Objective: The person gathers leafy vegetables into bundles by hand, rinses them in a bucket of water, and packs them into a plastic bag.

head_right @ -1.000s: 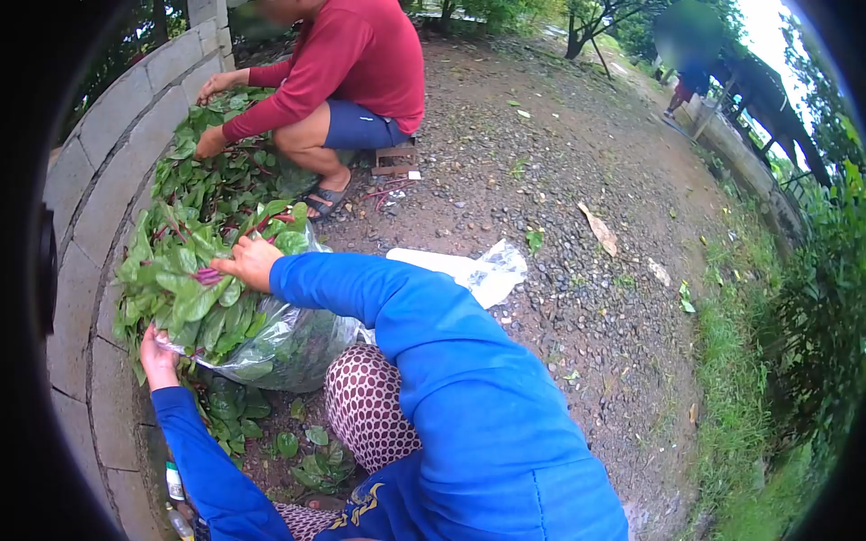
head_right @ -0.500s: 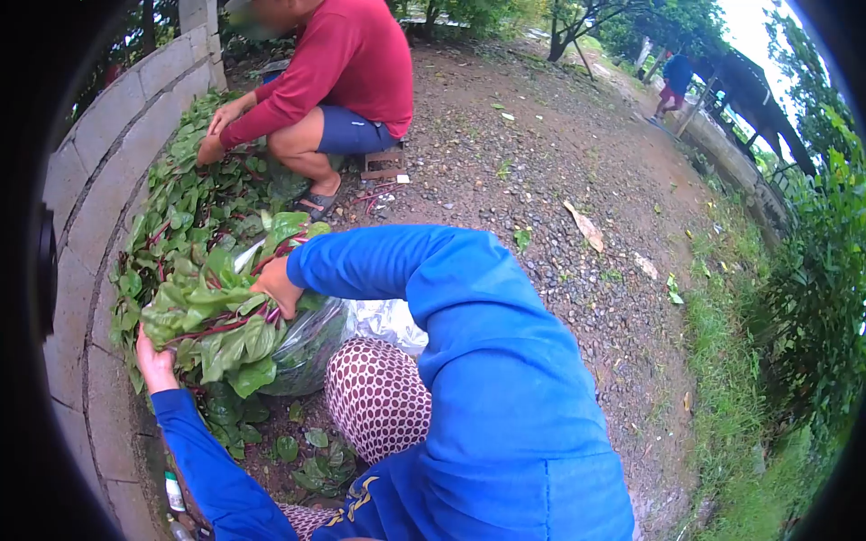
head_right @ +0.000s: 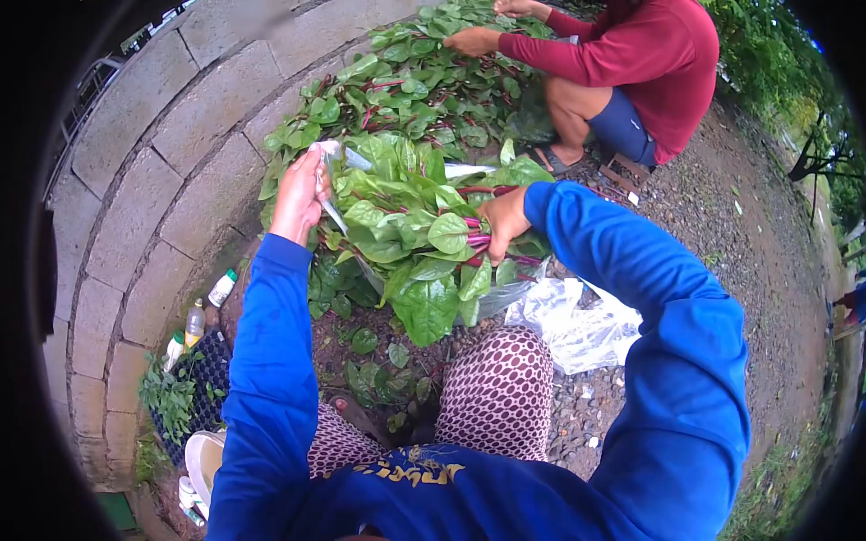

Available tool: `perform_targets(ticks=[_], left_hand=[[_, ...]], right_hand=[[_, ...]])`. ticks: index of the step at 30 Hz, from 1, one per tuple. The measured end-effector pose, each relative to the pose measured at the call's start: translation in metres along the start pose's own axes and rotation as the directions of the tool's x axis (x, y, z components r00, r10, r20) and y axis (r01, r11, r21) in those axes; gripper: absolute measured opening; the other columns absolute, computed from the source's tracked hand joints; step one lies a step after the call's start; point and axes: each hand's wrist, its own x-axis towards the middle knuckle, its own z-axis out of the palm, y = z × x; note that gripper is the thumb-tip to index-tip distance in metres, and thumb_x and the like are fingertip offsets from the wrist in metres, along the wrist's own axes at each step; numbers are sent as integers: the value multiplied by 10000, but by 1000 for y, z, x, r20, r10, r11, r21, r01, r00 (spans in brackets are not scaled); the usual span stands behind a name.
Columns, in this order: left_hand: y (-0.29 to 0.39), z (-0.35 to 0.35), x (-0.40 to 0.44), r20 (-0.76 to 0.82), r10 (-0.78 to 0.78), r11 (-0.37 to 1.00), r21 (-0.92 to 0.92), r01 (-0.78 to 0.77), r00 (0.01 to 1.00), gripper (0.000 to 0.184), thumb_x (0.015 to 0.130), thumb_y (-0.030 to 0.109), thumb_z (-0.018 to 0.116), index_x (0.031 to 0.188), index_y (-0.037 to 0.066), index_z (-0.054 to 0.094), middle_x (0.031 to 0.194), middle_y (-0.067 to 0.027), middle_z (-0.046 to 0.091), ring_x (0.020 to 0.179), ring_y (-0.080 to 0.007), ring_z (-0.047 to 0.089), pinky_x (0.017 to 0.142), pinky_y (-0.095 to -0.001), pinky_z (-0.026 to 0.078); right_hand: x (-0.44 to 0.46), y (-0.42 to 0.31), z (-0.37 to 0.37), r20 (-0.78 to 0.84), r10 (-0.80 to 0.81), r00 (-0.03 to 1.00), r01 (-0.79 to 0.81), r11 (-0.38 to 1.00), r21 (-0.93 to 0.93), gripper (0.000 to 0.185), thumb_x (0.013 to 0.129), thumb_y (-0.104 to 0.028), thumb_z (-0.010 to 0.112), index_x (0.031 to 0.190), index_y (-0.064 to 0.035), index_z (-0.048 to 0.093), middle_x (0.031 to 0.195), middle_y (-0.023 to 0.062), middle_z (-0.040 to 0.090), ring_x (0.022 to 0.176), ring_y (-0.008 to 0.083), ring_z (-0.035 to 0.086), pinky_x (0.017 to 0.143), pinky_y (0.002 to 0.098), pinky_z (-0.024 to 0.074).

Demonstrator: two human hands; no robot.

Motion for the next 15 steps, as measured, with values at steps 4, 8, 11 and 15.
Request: perform_targets(ticks=[4,8,11,15], left_hand=[[3,6,4,-60,32,999,25,-30,998,212,953,285,506,846,108,555,562,83,363,409,-26,293,356,-199,238],[-4,-1,18,-38,126,985,122,-121,991,246,950,305,510,876,97,618,529,93,331,403,-26,270,358,-208,205],[2,5,15,-98,229,961,182,-209,968,272,962,287,483,896,72,635,495,86,317,395,-27,260,356,-218,185],[12,4,9,-127,322,916,293,-275,938,269,962,296,481,909,76,626,540,75,354,420,-26,274,365,-209,200]], right_hand=[[-8,-11,6,-78,-97,992,94,995,-38,584,612,-163,804,1136,-30,582,986,97,662,910,191,596,818,326,466],[16,29,-5,29,12,1000,-12,1000,-14,603,612,-195,811,1144,-30,580,991,110,661,894,213,610,810,341,473],[2,-6,-15,-42,99,994,-103,985,-137,611,599,-198,821,1136,-27,584,990,104,663,882,215,613,802,342,475],[2,2,-27,2,31,1000,-30,990,-138,496,627,-160,812,1052,-2,609,940,80,661,869,173,583,795,324,462]])
